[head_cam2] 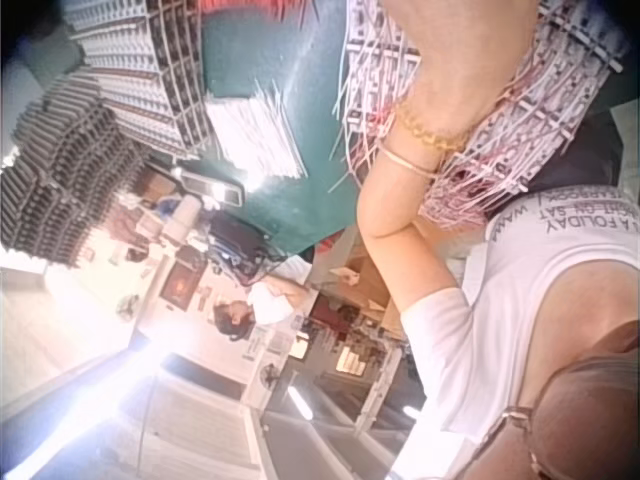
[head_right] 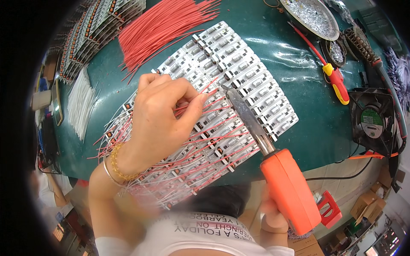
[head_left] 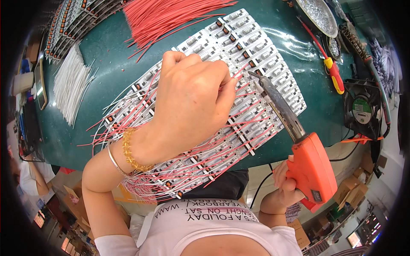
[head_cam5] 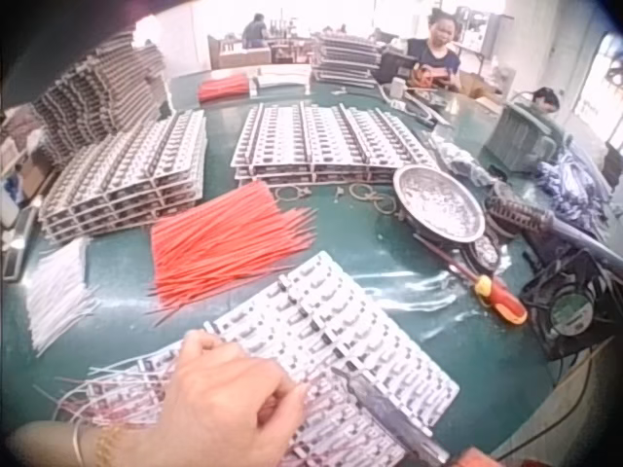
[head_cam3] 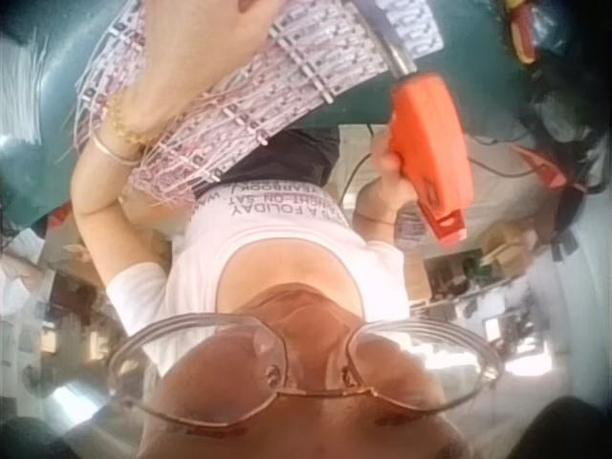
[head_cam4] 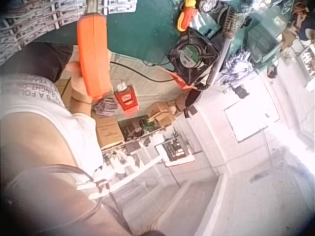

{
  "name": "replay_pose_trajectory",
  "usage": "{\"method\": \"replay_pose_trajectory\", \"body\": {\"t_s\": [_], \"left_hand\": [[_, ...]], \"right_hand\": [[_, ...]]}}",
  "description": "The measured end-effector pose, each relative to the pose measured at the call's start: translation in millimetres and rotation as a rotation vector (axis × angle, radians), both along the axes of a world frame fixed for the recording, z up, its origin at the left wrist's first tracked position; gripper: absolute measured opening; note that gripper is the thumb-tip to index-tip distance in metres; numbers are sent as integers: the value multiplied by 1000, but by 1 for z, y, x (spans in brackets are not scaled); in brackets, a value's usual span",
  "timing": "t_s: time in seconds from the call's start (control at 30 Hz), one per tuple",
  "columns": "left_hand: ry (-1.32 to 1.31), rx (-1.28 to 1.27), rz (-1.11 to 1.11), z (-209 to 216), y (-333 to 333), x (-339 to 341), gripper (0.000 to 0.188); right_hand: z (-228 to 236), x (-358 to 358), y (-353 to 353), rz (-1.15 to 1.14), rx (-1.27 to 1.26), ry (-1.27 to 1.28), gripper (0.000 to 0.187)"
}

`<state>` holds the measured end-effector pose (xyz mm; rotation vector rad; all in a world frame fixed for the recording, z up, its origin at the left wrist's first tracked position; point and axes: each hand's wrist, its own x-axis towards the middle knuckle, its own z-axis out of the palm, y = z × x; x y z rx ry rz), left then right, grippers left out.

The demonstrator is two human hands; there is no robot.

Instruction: The person uses a soldering iron to attach red and white wires to a grid of electronic components on a workbench. They repeatedly pick up individual wires, position them on the component terminals, and apply the soldering iron to secure the connections. The process is performed one wire at a time in a repetitive sequence.

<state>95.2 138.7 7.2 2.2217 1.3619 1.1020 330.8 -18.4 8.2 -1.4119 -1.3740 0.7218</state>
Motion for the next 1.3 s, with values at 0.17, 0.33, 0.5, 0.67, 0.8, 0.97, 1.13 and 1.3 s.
{"method": "replay_pose_trajectory", "body": {"t_s": [0.17,0.33,0.5,0.67,0.8,0.97,1.13,1.3], "left_hand": [[-6,1,10,0,0,0,18],[-5,6,7,0,0,1,18],[-6,-6,17,3,-1,-2,16],[-117,-74,-48,2,1,-3,9],[-193,-85,-51,1,7,-9,8],[0,77,49,-1,9,-5,10],[57,94,69,-3,8,-2,13],[21,62,56,-2,8,-3,14]], "right_hand": [[1,0,3,20,17,33,74],[1,-5,4,-11,18,107,75],[-16,21,-17,-257,-179,276,75],[2,2,2,-91,-60,222,75],[-6,15,-9,-156,-106,246,74],[8,-6,6,-66,7,16,75],[12,-13,13,-22,-31,18,73],[8,-7,11,11,-35,24,67]]}}
